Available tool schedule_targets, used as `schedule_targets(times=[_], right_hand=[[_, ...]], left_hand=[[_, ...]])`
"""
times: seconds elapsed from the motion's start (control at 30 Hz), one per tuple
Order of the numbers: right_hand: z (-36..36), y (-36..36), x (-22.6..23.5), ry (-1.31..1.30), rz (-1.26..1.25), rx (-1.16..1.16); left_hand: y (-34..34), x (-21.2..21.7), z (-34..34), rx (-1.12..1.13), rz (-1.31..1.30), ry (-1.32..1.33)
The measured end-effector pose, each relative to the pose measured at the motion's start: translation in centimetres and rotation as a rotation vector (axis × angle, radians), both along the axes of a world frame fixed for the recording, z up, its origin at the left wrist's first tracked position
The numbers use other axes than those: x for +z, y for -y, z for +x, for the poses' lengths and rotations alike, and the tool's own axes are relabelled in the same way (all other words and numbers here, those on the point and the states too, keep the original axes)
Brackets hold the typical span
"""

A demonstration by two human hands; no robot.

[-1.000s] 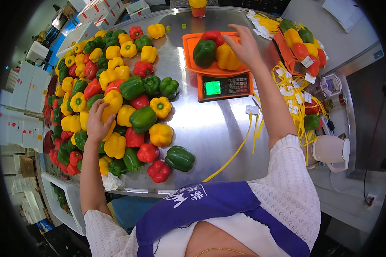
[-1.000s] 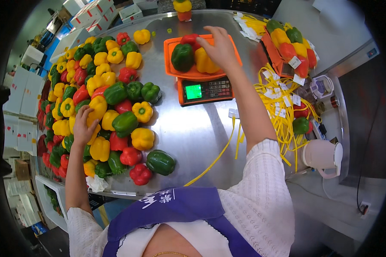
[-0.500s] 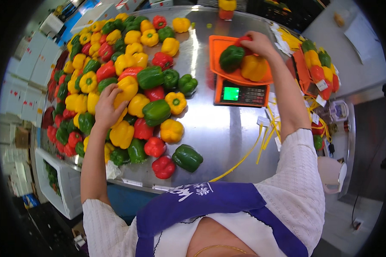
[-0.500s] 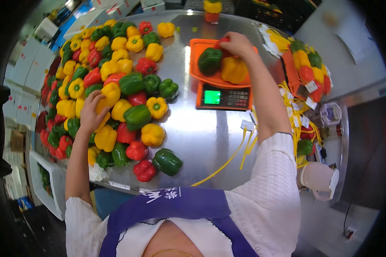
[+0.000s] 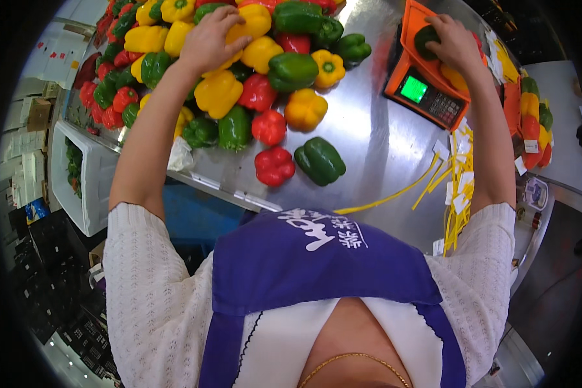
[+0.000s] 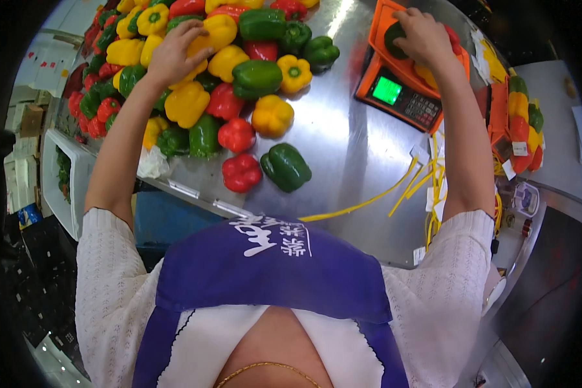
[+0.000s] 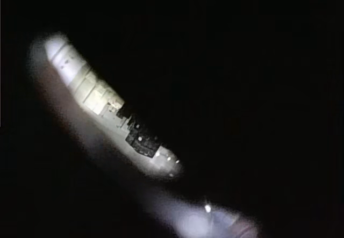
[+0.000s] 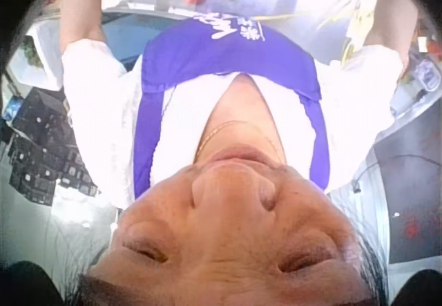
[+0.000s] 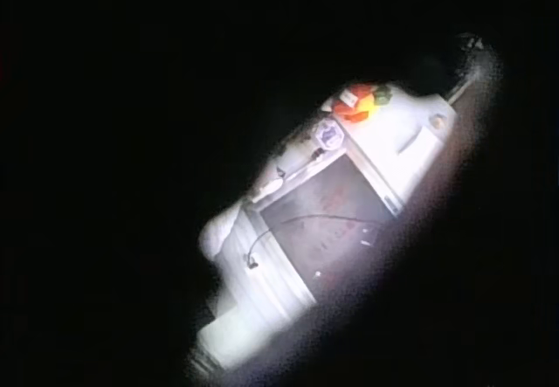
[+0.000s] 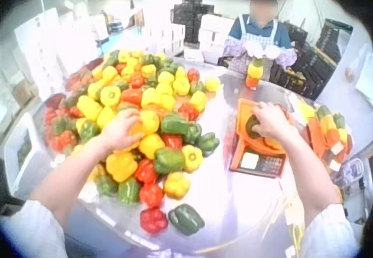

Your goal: The person sorts bell peppers by color from a large pile on a metal table. They pick individual peppers, place them on a digital scale, and then move them to a nearby area. The process is repeated continuously with red, yellow, green, and orange peppers.

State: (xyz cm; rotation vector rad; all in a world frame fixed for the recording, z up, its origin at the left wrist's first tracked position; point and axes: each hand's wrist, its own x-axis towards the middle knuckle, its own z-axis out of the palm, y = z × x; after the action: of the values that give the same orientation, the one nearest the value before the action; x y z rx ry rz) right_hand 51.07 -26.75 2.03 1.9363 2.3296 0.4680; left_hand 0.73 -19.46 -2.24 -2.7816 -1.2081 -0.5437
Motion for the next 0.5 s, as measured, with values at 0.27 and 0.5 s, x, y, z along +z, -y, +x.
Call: schedule_targets(times=[0.27,0.5], right_hand=[[-3.9,3.5,2.9,-0.269,0.119,0.031],[-3.1,4.5,-2.7,-0.089,-0.035,-0.089]], left_hand=[[5.9,2.8,4.3,-0.218,0.175,0.294],[16.1,-1.1,8.3,-0.375,-0.298,0.381]])
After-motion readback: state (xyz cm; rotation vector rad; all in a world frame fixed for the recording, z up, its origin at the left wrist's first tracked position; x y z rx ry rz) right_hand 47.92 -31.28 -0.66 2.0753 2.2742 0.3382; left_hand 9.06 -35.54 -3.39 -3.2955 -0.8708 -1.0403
